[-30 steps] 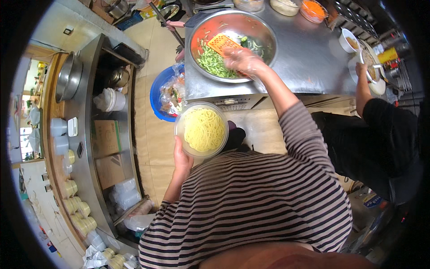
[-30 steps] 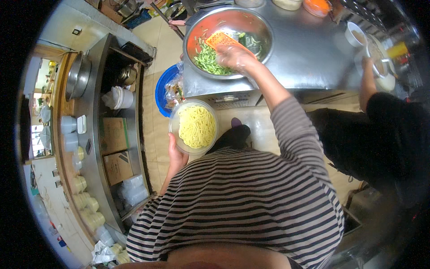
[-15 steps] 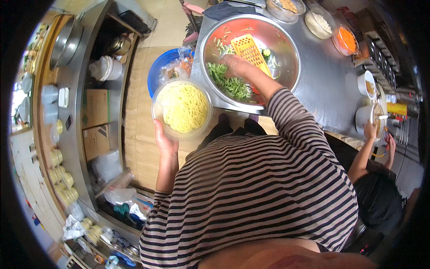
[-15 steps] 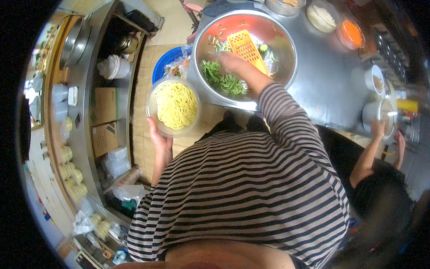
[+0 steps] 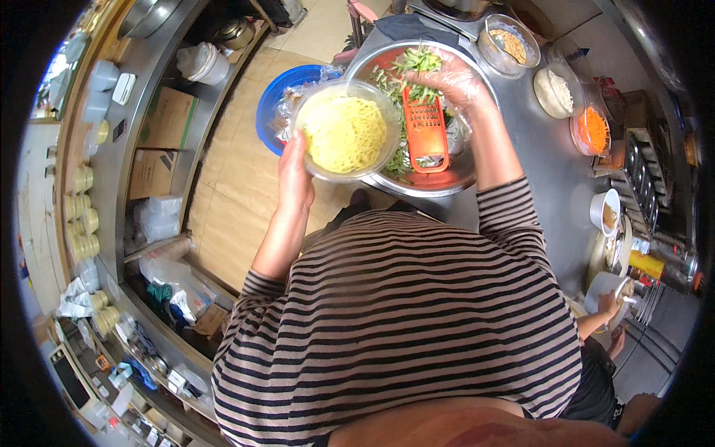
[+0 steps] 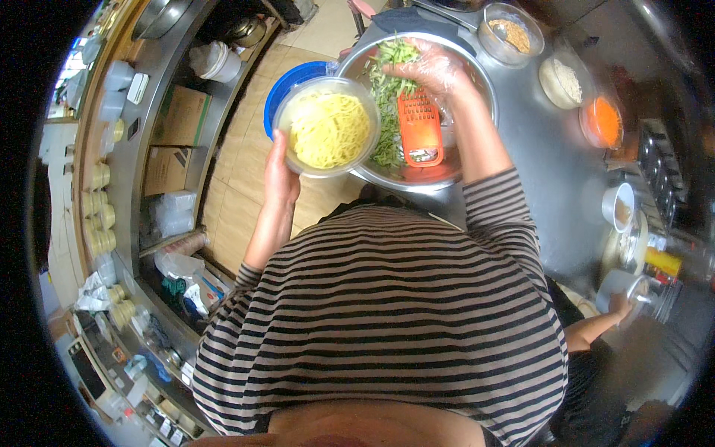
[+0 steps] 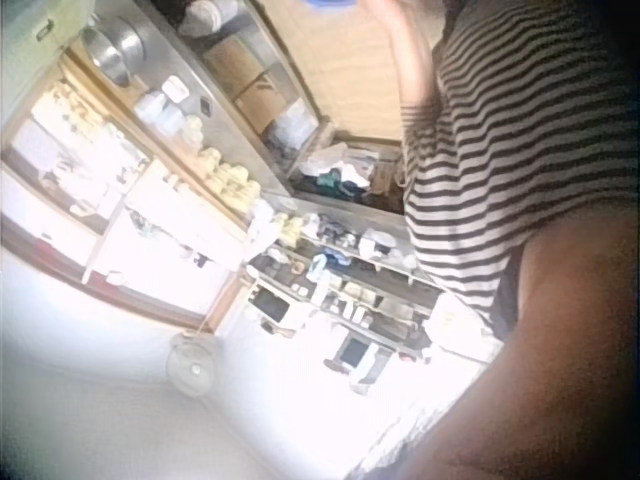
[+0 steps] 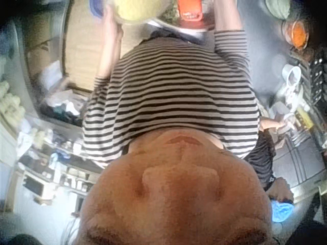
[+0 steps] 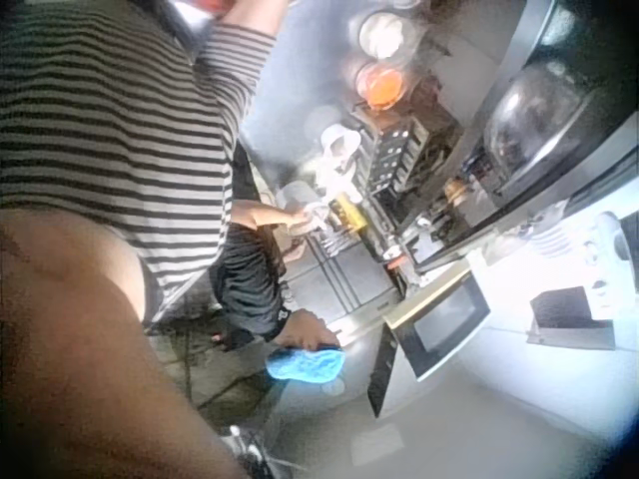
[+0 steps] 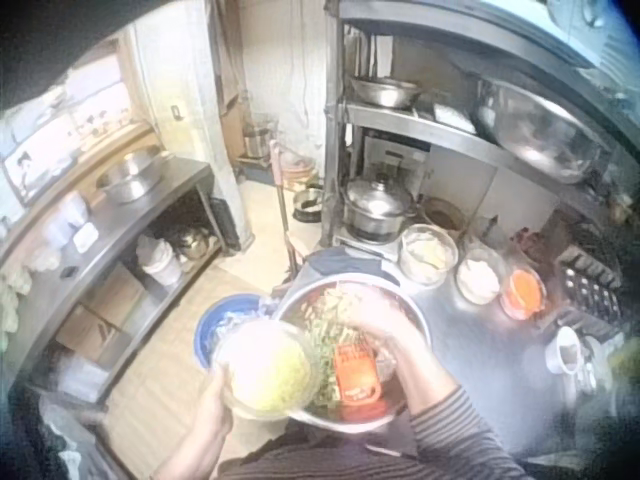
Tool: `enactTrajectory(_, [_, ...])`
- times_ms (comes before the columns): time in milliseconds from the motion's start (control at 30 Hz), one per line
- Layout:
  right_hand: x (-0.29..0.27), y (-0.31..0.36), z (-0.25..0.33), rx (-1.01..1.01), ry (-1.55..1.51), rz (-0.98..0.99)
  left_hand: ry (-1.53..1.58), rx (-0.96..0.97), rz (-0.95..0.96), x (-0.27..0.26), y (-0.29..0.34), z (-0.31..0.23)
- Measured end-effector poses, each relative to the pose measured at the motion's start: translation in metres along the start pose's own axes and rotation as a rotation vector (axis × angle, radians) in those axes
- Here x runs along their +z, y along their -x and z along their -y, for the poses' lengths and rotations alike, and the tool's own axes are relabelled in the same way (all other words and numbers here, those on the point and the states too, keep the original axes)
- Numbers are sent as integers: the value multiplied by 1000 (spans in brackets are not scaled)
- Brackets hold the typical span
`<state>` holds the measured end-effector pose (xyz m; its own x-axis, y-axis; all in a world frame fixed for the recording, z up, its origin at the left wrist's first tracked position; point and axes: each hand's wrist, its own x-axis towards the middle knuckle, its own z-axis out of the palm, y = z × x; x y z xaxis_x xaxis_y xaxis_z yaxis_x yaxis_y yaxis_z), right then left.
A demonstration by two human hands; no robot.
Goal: The person assembles a takeout meal by placing noodles and shredded vegetables into a plastic container, then sealing it with a lid and attaching a printed order label. The person handles the container, lid, and label throughout the process.
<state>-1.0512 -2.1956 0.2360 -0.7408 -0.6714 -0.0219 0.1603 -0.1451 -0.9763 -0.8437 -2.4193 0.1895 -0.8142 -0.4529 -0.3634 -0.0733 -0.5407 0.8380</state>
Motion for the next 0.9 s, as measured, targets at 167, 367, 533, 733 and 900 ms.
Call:
enactTrajectory(167, [41,8,34,-37,703,198,-47,-67,67,44,-8,17])
enactTrajectory(367, [15,17,31,-343,858,-46,-66,3,115,59,-7,25])
enactTrajectory(533, [-30,37,24,123,421,-332,-18,67,190,52,-5,28])
enactTrajectory(733, [12,32,-2,-598,917,-89,-144,112,190,48,-9,25])
enactTrajectory(900, [27,42,3,-630,1190,-95,-132,78,182,54,-13,24])
